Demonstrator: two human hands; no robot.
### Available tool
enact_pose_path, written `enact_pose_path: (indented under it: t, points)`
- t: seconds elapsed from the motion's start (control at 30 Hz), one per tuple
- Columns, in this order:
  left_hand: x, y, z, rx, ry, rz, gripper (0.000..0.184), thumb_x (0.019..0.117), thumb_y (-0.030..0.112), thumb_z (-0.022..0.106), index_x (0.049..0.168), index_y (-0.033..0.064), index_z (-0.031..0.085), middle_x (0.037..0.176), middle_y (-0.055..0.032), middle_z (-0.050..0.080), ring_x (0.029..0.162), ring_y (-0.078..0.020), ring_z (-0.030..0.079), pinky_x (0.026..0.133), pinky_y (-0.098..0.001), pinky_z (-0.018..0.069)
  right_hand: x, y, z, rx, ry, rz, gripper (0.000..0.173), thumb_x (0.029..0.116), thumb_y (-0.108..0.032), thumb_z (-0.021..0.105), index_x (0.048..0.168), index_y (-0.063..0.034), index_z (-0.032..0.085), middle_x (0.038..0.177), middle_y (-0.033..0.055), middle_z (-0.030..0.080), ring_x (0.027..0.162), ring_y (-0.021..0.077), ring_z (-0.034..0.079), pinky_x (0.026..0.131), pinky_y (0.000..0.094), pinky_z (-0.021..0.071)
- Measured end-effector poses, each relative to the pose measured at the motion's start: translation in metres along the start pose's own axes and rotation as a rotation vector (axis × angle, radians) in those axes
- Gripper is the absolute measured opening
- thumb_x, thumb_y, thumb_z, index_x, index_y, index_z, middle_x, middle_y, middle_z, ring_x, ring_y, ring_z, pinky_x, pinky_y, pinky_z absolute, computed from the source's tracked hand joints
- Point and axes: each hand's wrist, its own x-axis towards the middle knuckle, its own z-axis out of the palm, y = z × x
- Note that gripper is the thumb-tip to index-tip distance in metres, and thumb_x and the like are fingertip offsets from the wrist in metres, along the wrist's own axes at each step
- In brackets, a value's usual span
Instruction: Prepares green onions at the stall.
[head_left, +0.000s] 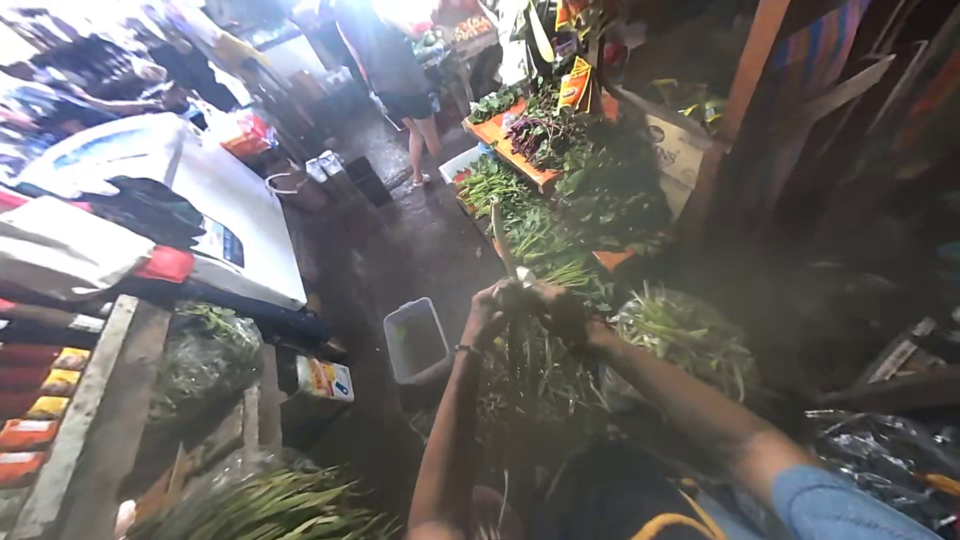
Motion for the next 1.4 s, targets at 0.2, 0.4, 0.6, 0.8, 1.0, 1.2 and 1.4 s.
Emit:
enact_pose_path:
  t: [0.2,0.4,0.6,0.8,1.0,1.2,1.4]
  points:
    - [0.008,-0.021,-0.004,-0.068,-0.101,0.041,0.030,0.0826,0.007,0.066,0.110,-0.0061,0.067,0.097,-0.0045,0.070,0.088,-0.0020,0.065,0.086,-0.0247,0.0545,0.005,0.006,-0.005,-0.038,-0.105,-0.028,0.028,0.1011,-0.015,0.057,0.110,0.0052,0.073,0.108,0.0252,0.072,0.100,0.0402,0.071,0.092,0.0551,0.0543]
    - [-0.005,-0.027,0.000,-0.149,-0.163,-0.029,0.019,0.0841,0.004,0.068,0.103,-0.0015,0.067,0.089,0.0023,0.069,0.081,0.0000,0.065,0.079,-0.0222,0.0558,0.019,0.006,-0.039,-0.271,-0.353,-0.023,0.026,0.1014,-0.006,0.053,0.119,0.0031,0.071,0.128,0.0264,0.066,0.109,0.0448,0.068,0.092,0.0602,0.0525]
    - [-0.032,-0.050,-0.014,-0.138,-0.323,-0.197,0.014,0.0794,0.009,0.073,0.092,0.0066,0.068,0.078,0.0080,0.066,0.070,0.0006,0.063,0.069,-0.0222,0.0553,0.068,0.108,-0.103,-0.573,0.197,-0.283,0.028,0.0790,0.004,0.076,0.105,-0.0061,0.077,0.103,0.0183,0.071,0.084,0.0382,0.072,0.067,0.0607,0.0585]
    - [-0.063,-0.068,-0.026,-0.171,-0.323,-0.358,0.018,0.0769,0.011,0.075,0.093,0.0081,0.067,0.078,0.0073,0.066,0.070,-0.0017,0.063,0.068,-0.0245,0.0560,0.075,0.081,-0.256,-0.513,0.168,0.297,0.031,0.1015,-0.010,0.052,0.126,0.0040,0.064,0.124,0.0339,0.063,0.116,0.0547,0.060,0.094,0.0742,0.0429]
    - [-0.063,-0.071,-0.037,-0.463,-0.085,-0.445,0.034,0.0831,0.003,0.067,0.115,0.0014,0.057,0.096,-0.0026,0.071,0.080,-0.0106,0.069,0.070,-0.0288,0.0591,0.007,0.136,-0.245,-0.357,0.056,0.536,0.031,0.1044,-0.015,0.058,0.117,0.0126,0.063,0.112,0.0385,0.063,0.108,0.0555,0.061,0.095,0.0721,0.0427]
    - [-0.059,-0.091,-0.053,-0.658,0.295,-0.270,0.022,0.0946,0.005,0.059,0.116,0.0002,0.060,0.092,-0.0085,0.074,0.080,-0.0156,0.072,0.073,-0.0326,0.0610,-0.059,0.199,-0.191,-0.397,-0.117,0.760,0.030,0.1045,-0.013,0.058,0.119,0.0123,0.064,0.119,0.0392,0.063,0.118,0.0575,0.058,0.101,0.0718,0.0415]
    - [-0.091,-0.105,-0.069,-0.854,0.508,-0.092,0.029,0.1045,0.010,0.037,0.126,0.0019,0.054,0.107,-0.0063,0.072,0.076,-0.0089,0.068,0.066,-0.0221,0.0568,-0.089,0.214,-0.156,-0.411,-0.227,0.851,0.032,0.1057,-0.014,0.055,0.123,0.0119,0.064,0.125,0.0368,0.062,0.123,0.0544,0.057,0.104,0.0696,0.0413]
